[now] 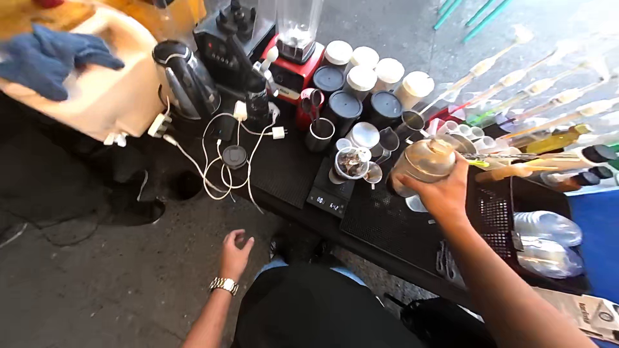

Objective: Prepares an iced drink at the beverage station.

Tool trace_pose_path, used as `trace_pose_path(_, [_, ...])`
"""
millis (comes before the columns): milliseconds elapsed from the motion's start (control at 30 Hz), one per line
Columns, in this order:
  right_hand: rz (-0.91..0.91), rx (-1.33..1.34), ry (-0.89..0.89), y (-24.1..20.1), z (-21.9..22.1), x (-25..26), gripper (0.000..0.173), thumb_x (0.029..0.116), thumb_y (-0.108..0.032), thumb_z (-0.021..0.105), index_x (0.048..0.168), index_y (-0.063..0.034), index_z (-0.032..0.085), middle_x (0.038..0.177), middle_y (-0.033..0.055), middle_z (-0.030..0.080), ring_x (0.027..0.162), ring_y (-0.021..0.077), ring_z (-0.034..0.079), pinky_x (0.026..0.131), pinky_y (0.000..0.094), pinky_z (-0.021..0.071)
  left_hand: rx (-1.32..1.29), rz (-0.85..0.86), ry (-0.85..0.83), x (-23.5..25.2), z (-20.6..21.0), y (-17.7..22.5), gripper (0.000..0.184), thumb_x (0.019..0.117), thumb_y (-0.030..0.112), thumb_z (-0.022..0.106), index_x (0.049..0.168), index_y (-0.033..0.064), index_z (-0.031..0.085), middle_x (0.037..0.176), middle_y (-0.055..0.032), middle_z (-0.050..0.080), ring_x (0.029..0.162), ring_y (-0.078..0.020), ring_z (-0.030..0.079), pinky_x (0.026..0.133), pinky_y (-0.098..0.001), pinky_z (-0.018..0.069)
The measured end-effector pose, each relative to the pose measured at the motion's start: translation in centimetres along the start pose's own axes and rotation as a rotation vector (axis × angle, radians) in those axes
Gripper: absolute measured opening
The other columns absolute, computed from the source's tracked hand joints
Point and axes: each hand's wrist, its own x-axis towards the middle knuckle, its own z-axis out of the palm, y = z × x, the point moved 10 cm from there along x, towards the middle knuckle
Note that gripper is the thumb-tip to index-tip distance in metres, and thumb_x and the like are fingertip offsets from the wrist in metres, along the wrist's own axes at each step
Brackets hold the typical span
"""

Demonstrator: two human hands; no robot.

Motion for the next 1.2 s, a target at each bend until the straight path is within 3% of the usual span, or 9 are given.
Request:
trace_pose_path(100, [0.073, 0.142, 0.152, 0.9, -4.2, -0.6, 0.113, 0.0602, -0.021, 0.097, 0.151, -0.0047, 0.032, 0.14, 0.019, 0.053, 0.128, 0.027, 0.056, 0.109, 0.0481, 0.0477, 0.041, 0.337, -0.079, 1.4, 3.4, 13.5, 0.064, 0.0786, 0.023, 0.087, 0.131, -0.0037, 0.06, 0.135, -0.0239, 0.059, 0.121, -0.0346, 0.06, 0.104, -0.0497, 0.0505])
trace_pose_path(200, [0.073, 0.234, 0.267, 2.4, -8.2, -1.3, 0.112, 0.0573, -0.02, 0.098, 0.149, -0.0062, 0.035, 0.139, 0.0142, 0.055, 0.127, 0.0201, 0.058, 0.108, 0.0414, 0.0501, 0.212, 0.578, -0.199, 0.9, 8.4, 26.5, 0.09, 0.0683, 0.035, 0.094, 0.143, 0.0062, 0.053, 0.148, -0.0183, 0.05, 0.133, -0.0363, 0.053, 0.107, -0.0576, 0.0468])
trace_pose_path(333, [0.093, 0.176, 0.321, 4.2, -12.5, -2.7, 0.115, 0.0552, -0.025, 0.097, 0.15, -0.0079, 0.034, 0.139, 0.0148, 0.054, 0.127, 0.0213, 0.057, 0.108, 0.043, 0.0496, 0.575, 0.704, -0.321, 1.6, 15.4, 36.5, 0.114, 0.06, 0.039, 0.098, 0.155, 0.0129, 0.04, 0.16, -0.0158, 0.037, 0.143, -0.0398, 0.04, 0.105, -0.0621, 0.0434])
trace_pose_path(433, [0.114, 0.176, 0.346, 6.5, -15.1, -3.1, 0.117, 0.0545, -0.025, 0.097, 0.151, -0.0077, 0.032, 0.14, 0.0159, 0.054, 0.128, 0.0229, 0.057, 0.108, 0.0446, 0.0492, 0.746, 0.627, -0.422, 3.2, 19.0, 37.7, 0.125, 0.0566, 0.036, 0.1, 0.16, 0.0163, 0.033, 0.163, -0.0147, 0.032, 0.142, -0.0428, 0.039, 0.101, -0.0669, 0.0438])
trace_pose_path(567, [0.142, 0.188, 0.392, 9.7, -18.0, -2.4, 0.116, 0.053, -0.024, 0.097, 0.149, -0.0054, 0.034, 0.138, 0.0159, 0.056, 0.126, 0.022, 0.058, 0.108, 0.0437, 0.0489, 0.808, 0.63, -0.399, 4.0, 21.0, 37.9, 0.115, 0.0587, 0.031, 0.098, 0.157, 0.0161, 0.039, 0.155, -0.012, 0.045, 0.132, -0.041, 0.05, 0.095, -0.0662, 0.0467])
trace_pose_path(767, [0.108, 0.266, 0.324, 12.1, -18.4, 1.5, 0.125, 0.0524, -0.015, 0.097, 0.155, -0.0096, 0.026, 0.142, 0.0162, 0.053, 0.127, 0.0243, 0.058, 0.106, 0.047, 0.0516, 0.852, 0.575, -0.315, 3.9, 21.1, 38.0, 0.111, 0.0548, 0.031, 0.097, 0.152, 0.0189, 0.045, 0.146, -0.0142, 0.053, 0.128, -0.0407, 0.054, 0.094, -0.0652, 0.0492])
trace_pose_path(900, [0.04, 0.29, 0.203, 11.3, -14.7, 5.7, 0.12, 0.0541, -0.02, 0.099, 0.153, -0.0098, 0.031, 0.136, 0.0169, 0.058, 0.121, 0.0274, 0.063, 0.1, 0.0519, 0.0555, 0.866, 0.581, -0.221, 1.2, 20.1, 39.6, 0.112, 0.0531, 0.037, 0.096, 0.152, 0.0201, 0.045, 0.144, -0.0118, 0.055, 0.127, -0.0368, 0.056, 0.095, -0.0599, 0.0509])
trace_pose_path(1033, [0.048, 0.139, 0.091, 11.7, -9.0, 10.4, 0.115, 0.0582, -0.03, 0.101, 0.152, -0.0105, 0.037, 0.136, 0.0239, 0.058, 0.118, 0.0416, 0.062, 0.094, 0.0653, 0.0536, 0.823, 0.592, -0.209, -3.1, 20.9, 40.6, 0.11, 0.0534, 0.036, 0.094, 0.151, 0.0189, 0.047, 0.143, -0.0115, 0.055, 0.126, -0.0362, 0.056, 0.095, -0.0576, 0.0521])
trace_pose_path(1200, [0.107, 0.016, -0.032, 15.1, -1.3, 13.8, 0.11, 0.0589, -0.018, 0.1, 0.149, -0.002, 0.039, 0.142, 0.0296, 0.051, 0.119, 0.047, 0.061, 0.094, 0.065, 0.0543, 0.749, 0.534, -0.266, -7.3, 25.3, 39.3, 0.11, 0.0538, 0.039, 0.093, 0.151, 0.0189, 0.047, 0.146, -0.0098, 0.054, 0.126, -0.0348, 0.056, 0.095, -0.0563, 0.0523])
